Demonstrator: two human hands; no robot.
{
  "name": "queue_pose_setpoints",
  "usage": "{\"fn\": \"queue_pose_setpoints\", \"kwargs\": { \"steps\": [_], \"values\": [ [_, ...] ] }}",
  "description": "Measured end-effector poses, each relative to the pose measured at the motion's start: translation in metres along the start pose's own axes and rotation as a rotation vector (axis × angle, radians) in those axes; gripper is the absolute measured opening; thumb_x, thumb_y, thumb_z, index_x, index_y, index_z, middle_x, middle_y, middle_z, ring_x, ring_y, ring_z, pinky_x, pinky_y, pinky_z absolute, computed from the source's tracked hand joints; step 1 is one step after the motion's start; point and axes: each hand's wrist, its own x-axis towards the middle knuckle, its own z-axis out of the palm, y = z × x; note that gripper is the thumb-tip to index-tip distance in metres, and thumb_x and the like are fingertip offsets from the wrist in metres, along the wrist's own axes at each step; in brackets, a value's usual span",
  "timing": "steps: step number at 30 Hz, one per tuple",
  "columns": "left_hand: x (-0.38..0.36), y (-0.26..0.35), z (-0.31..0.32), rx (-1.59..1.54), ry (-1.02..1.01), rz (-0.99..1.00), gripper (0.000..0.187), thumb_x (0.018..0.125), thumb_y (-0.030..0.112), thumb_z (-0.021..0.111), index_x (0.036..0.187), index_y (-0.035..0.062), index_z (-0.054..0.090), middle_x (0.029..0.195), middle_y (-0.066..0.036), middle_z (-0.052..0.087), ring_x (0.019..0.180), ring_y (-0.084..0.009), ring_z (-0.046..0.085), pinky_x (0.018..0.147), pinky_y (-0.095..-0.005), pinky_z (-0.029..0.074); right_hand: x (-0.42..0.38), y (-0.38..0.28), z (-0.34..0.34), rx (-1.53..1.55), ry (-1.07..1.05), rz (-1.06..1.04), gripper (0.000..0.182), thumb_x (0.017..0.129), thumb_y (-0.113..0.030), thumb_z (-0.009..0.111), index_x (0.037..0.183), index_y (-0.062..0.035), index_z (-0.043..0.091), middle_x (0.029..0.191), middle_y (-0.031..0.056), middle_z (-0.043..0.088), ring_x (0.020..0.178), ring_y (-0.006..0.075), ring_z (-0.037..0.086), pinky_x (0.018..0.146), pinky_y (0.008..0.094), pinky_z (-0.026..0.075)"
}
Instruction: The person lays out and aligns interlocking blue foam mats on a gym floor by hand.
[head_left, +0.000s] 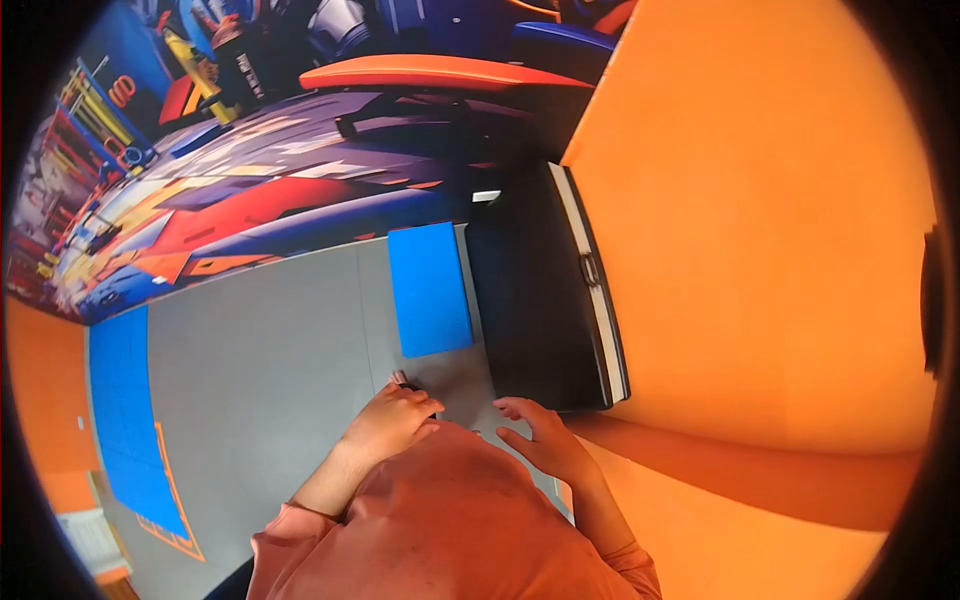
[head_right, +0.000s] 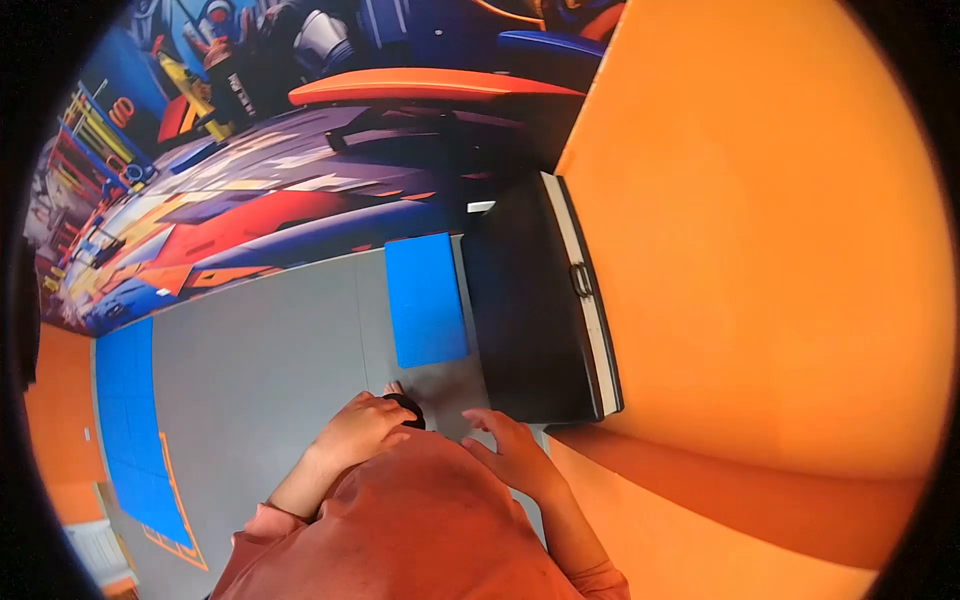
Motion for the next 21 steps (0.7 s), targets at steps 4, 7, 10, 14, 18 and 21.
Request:
{"fn": "queue_pose_setpoints", "kwargs": {
  "steps": [4,7,10,14,18,21],
  "values": [
    [0.003,-0.027,-0.005,0.014,0.069,-0.09,0.031,0.1,0.033,0.069,0.124,0.0131,0.073,0.114,-0.008,0.076,0.112,-0.0269,0.07,0.103,-0.0442,0.047,0.043,-0.004,0.004,0.035,-0.017,-0.03,0.04,0.1,-0.02,0.076,0.136,-0.006,0.065,0.12,0.0137,0.073,0.112,0.0262,0.071,0.095,0.0404,0.056],
    [0.015,-0.061,-0.018,0.031,0.077,-0.089,0.031,0.098,0.033,0.07,0.122,0.0134,0.073,0.11,-0.009,0.076,0.111,-0.0268,0.07,0.101,-0.0441,0.048,0.078,-0.01,0.006,0.12,0.004,0.018,0.037,0.1,-0.017,0.075,0.134,-0.0063,0.066,0.118,0.012,0.074,0.112,0.0237,0.07,0.094,0.0394,0.055],
    [0.031,-0.097,-0.033,0.055,0.102,-0.055,0.029,0.098,0.033,0.071,0.12,0.0138,0.072,0.108,-0.009,0.076,0.109,-0.0269,0.071,0.099,-0.0442,0.049,0.117,0.0,0.013,0.127,0.065,0.087,0.035,0.1,-0.015,0.074,0.133,-0.0069,0.066,0.118,0.0107,0.073,0.111,0.0224,0.07,0.094,0.0382,0.055],
    [0.054,-0.147,-0.046,0.153,0.071,-0.036,0.027,0.097,0.034,0.072,0.116,0.0138,0.072,0.107,-0.01,0.076,0.103,-0.0274,0.073,0.094,-0.045,0.051,0.172,0.005,0.025,0.11,0.209,0.094,0.031,0.101,-0.015,0.072,0.132,-0.0081,0.067,0.118,0.0085,0.072,0.108,0.0219,0.069,0.094,0.0374,0.054],
    [0.089,-0.194,-0.045,-0.084,0.079,-0.221,0.036,0.093,0.037,0.078,0.114,0.0079,0.073,0.109,-0.012,0.072,0.114,-0.0349,0.069,0.101,-0.0476,0.051,0.25,0.029,0.026,0.07,0.196,0.202,0.032,0.101,-0.022,0.072,0.13,-0.0097,0.068,0.117,0.0088,0.071,0.107,0.0236,0.069,0.094,0.0387,0.054],
    [0.124,-0.239,-0.002,-0.502,0.244,-0.427,0.034,0.092,0.032,0.08,0.112,0.0057,0.072,0.102,-0.012,0.07,0.103,-0.0313,0.07,0.093,-0.0444,0.053,0.302,0.139,0.051,-0.034,0.099,0.288,0.034,0.1,-0.03,0.072,0.129,-0.0136,0.068,0.116,0.0112,0.07,0.108,0.0278,0.069,0.093,0.0419,0.055]
  ]
}}
